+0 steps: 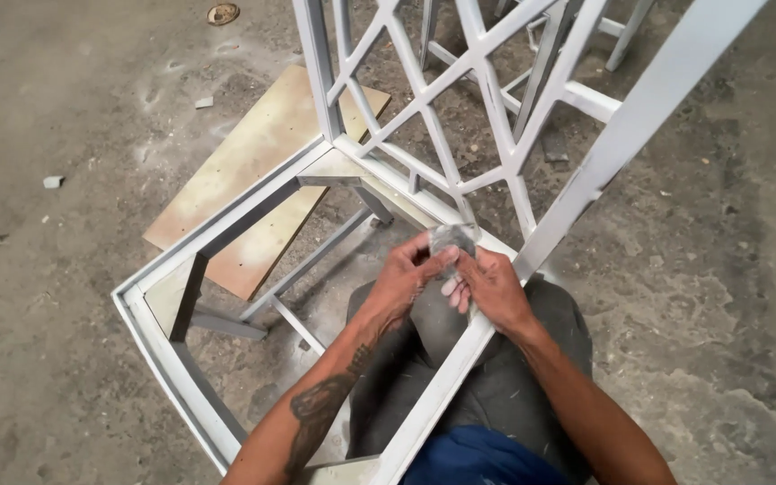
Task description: Sanding the white-painted wooden frame of a chair using sandpaper to prepare the surface.
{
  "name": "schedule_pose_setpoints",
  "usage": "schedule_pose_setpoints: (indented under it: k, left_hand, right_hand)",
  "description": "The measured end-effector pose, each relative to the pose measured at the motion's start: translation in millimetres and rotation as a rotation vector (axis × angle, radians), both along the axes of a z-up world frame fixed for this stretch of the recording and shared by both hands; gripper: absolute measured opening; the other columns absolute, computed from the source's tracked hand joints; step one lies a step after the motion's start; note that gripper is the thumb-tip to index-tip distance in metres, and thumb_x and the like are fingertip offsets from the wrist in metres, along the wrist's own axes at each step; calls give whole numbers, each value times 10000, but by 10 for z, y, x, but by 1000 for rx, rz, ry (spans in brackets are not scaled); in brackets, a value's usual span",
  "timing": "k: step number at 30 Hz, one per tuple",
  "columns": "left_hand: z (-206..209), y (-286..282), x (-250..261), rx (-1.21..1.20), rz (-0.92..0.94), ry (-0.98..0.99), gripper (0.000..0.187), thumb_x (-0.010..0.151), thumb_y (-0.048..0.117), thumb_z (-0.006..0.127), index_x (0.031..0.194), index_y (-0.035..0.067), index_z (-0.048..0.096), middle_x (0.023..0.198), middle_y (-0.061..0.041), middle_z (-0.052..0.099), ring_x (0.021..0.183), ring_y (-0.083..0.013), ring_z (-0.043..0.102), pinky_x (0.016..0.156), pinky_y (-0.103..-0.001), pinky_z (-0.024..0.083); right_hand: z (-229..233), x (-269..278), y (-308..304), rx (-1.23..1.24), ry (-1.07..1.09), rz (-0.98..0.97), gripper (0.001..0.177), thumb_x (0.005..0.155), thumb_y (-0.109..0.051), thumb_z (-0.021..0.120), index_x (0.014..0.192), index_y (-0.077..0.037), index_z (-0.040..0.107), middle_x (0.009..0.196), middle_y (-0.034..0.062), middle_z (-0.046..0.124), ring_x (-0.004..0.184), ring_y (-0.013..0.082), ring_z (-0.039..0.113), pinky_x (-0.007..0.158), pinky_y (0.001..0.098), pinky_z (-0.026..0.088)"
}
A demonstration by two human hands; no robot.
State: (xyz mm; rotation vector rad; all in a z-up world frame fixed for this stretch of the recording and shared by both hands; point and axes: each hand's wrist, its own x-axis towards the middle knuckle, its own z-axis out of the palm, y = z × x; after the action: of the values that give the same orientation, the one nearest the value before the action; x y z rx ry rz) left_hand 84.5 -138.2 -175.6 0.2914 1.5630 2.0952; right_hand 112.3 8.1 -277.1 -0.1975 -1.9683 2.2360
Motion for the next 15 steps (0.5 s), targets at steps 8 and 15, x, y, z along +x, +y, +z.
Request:
schedule_pose_setpoints:
  k: [8,15]
  left_hand:
    - [-512,133,-580,-296,140,767,179,1065,200,585,1027,95,725,805,-89,704,783,-169,630,791,-355,542]
    - [-587,364,-1054,-726,80,1290,302,967,329,696,837,91,563,647,-104,593,635,-352,676,610,-444,541]
  right_hand:
    - [-122,265,33,865,94,-282,285,951,-327,737,1115,-95,716,816,142,739,771,311,741,661,432,594]
    - [-345,223,85,915,164,-396,178,1004,-268,662,913,-163,774,702,100,693,708,334,715,566,438,575]
